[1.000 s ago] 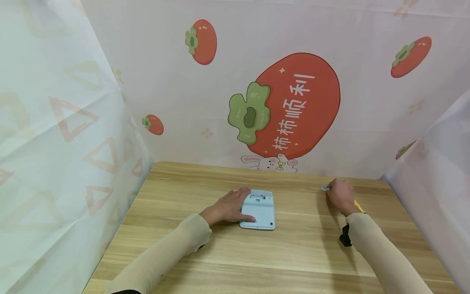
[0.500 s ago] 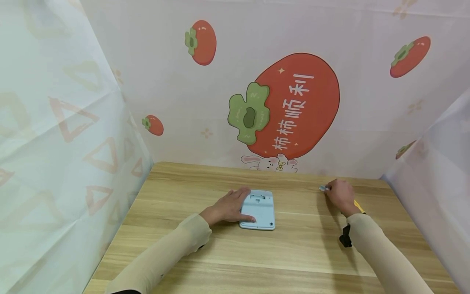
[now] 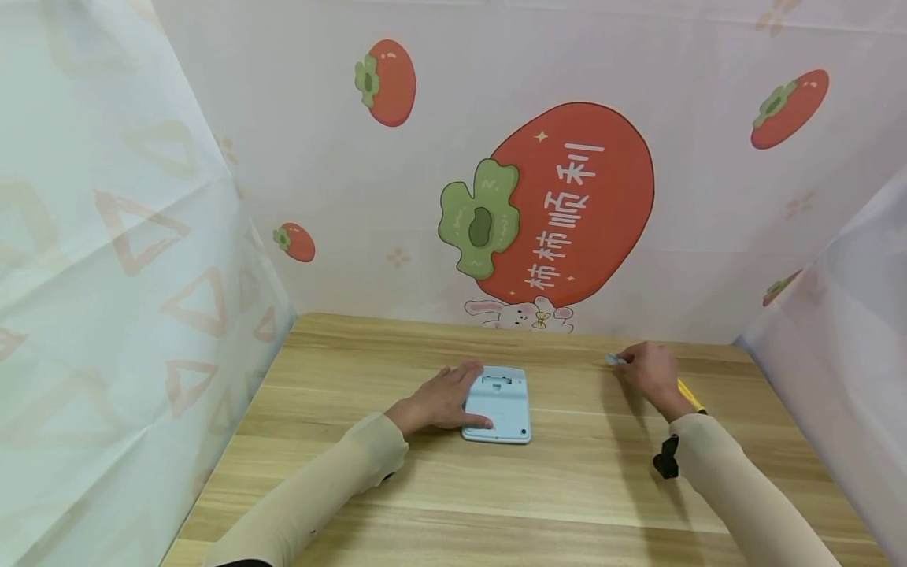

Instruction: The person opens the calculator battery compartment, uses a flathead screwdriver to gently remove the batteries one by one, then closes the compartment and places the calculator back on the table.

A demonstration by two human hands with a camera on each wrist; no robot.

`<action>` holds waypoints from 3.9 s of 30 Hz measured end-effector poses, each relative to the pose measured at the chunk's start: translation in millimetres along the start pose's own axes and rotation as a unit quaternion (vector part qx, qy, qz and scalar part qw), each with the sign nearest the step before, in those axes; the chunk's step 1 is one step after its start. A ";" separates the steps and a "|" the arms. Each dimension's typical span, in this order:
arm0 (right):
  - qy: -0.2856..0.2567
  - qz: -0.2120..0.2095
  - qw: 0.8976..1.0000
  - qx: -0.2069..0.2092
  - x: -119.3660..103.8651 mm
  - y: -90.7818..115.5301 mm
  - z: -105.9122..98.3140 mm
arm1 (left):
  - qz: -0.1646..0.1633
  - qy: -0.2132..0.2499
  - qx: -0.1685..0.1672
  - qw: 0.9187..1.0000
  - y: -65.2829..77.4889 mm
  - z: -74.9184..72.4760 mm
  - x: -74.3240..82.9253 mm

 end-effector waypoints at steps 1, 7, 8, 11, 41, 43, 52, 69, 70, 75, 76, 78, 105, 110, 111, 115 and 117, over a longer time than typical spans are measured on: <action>-0.002 -0.003 1.000 0.003 -3.6 0.1 -1.2 | 0.001 -0.002 0.000 1.000 -0.1 0.2 -0.1; -0.014 -0.032 0.999 0.038 -28.8 2.4 -8.1 | 0.003 -0.006 -0.001 1.000 0.1 -0.2 0.2; -0.015 -0.037 0.998 0.044 -32.8 2.6 -8.5 | 0.004 -0.006 -0.001 1.000 0.2 -0.3 0.3; -0.025 -0.047 0.998 0.046 -44.3 2.8 -7.7 | 0.004 -0.005 -0.002 1.000 0.4 -0.3 0.6; -0.052 -0.133 0.988 0.064 -139.5 23.3 -18.4 | 0.004 -0.013 -0.006 1.000 -2.0 1.3 -2.0; -0.055 -0.137 0.987 0.064 -144.9 24.5 -19.3 | 0.005 -0.014 -0.006 1.000 -2.4 1.5 -2.3; -0.056 -0.167 0.981 0.078 -169.7 30.9 -22.3 | 0.008 -0.010 -0.003 1.000 -1.2 0.9 -0.9; -0.025 -0.240 0.968 0.072 -214.7 38.5 -22.3 | 0.012 -0.016 0.000 1.000 -0.7 -0.8 1.5; -0.023 -0.245 0.967 0.072 -217.3 38.9 -22.3 | 0.012 -0.017 0.000 1.000 -0.6 -1.2 1.7; -0.014 -0.262 0.963 0.069 -227.9 39.4 -19.4 | 0.012 -0.015 0.000 1.000 -1.0 -1.3 1.4; -0.013 -0.264 0.962 0.069 -229.6 39.3 -18.9 | 0.013 -0.015 0.000 1.000 -1.2 -0.9 1.1; -0.012 -0.267 0.961 0.067 -232.9 38.8 -17.3 | 0.014 -0.015 0.001 1.000 -2.1 0.1 0.0; 0.027 -0.269 0.963 0.023 -251.8 24.0 4.3 | 0.020 -0.014 0.002 1.000 -3.3 0.2 -1.4; 0.032 -0.267 0.963 0.022 -251.7 21.9 5.8 | 0.021 -0.013 0.002 1.000 -3.4 -0.8 -1.1; 0.033 -0.266 0.963 0.022 -251.4 21.5 6.2 | 0.020 -0.012 0.002 1.000 -3.4 -0.7 -1.0; 0.029 -0.259 0.965 0.016 -249.5 19.9 8.9 | 0.019 -0.009 -0.001 1.000 -3.3 -0.5 -0.8; 0.023 -0.255 0.967 0.012 -248.5 19.5 10.1 | 0.018 -0.008 -0.001 1.000 -3.1 -0.6 -0.9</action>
Point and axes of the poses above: each hand's wrist, its own y-axis away from the middle knuckle, its own z-axis out of the palm, x = y × z, the point moved 9 cm from there along -y, towards the middle knuckle, and after that the axes turned 15 degrees about y, right-handed, at the moved point
